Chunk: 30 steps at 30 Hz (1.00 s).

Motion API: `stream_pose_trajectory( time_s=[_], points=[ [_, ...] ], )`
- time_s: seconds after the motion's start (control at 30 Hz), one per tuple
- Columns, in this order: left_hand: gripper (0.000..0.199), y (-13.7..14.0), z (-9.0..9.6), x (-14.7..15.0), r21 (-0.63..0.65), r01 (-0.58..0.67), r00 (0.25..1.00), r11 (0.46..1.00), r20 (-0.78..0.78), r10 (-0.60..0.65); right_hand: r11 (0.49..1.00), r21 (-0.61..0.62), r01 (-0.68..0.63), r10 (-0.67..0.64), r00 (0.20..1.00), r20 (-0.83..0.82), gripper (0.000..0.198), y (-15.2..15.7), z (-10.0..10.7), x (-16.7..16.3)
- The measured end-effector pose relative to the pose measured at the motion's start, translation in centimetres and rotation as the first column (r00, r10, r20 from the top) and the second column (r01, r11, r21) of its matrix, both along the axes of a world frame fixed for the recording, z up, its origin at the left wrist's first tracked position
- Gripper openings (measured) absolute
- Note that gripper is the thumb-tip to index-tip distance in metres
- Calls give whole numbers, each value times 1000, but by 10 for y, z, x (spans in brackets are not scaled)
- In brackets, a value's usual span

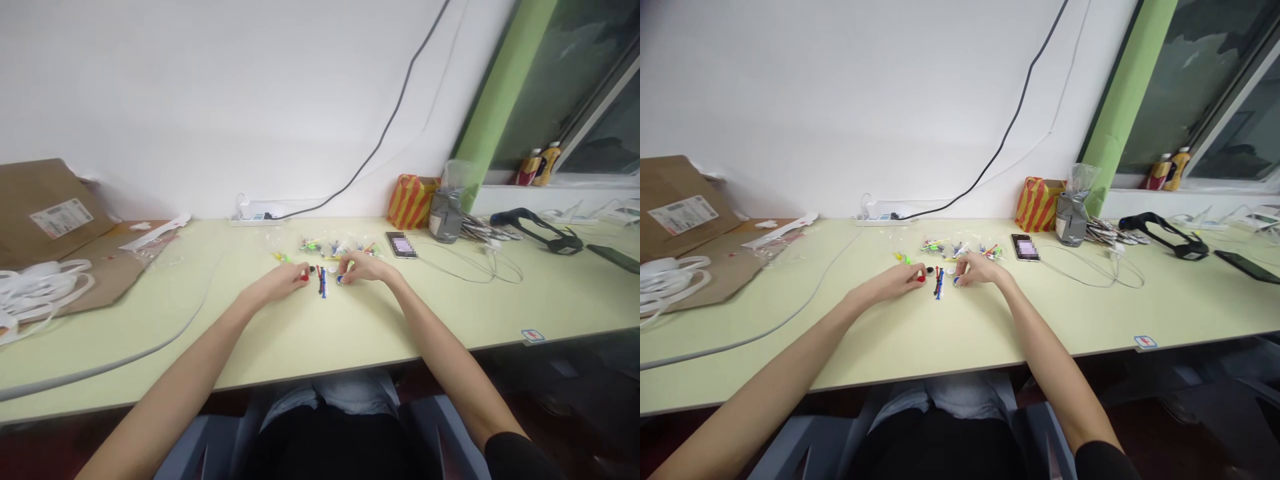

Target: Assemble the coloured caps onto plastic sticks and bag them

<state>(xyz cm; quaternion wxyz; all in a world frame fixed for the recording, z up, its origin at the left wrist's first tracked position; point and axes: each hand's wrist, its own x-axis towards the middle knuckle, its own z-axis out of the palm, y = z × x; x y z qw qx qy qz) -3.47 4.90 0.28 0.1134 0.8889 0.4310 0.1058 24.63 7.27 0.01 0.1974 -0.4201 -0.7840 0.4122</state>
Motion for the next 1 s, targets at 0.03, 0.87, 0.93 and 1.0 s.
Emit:
stream_pose_trajectory(
  time_s=[0.03,0.87,0.93,1.0],
  points=[
    [21,-3,-2,5,30,11,1000,999,19,-12,999,37,6,-7,1000,25,23,-1,1,0],
    [38,27,-18,-27,441,-198,980,875,68,188,906,414,93,-170,974,152,12,7,-12,-8],
    [33,35,-23,-35,405,-172,983,898,16,182,872,470,137,-237,958,160,11,7,-12,-9],
    [27,39,-27,-36,380,-165,986,910,28,167,840,516,168,-287,945,159,12,5,-11,-11]
  ],
)
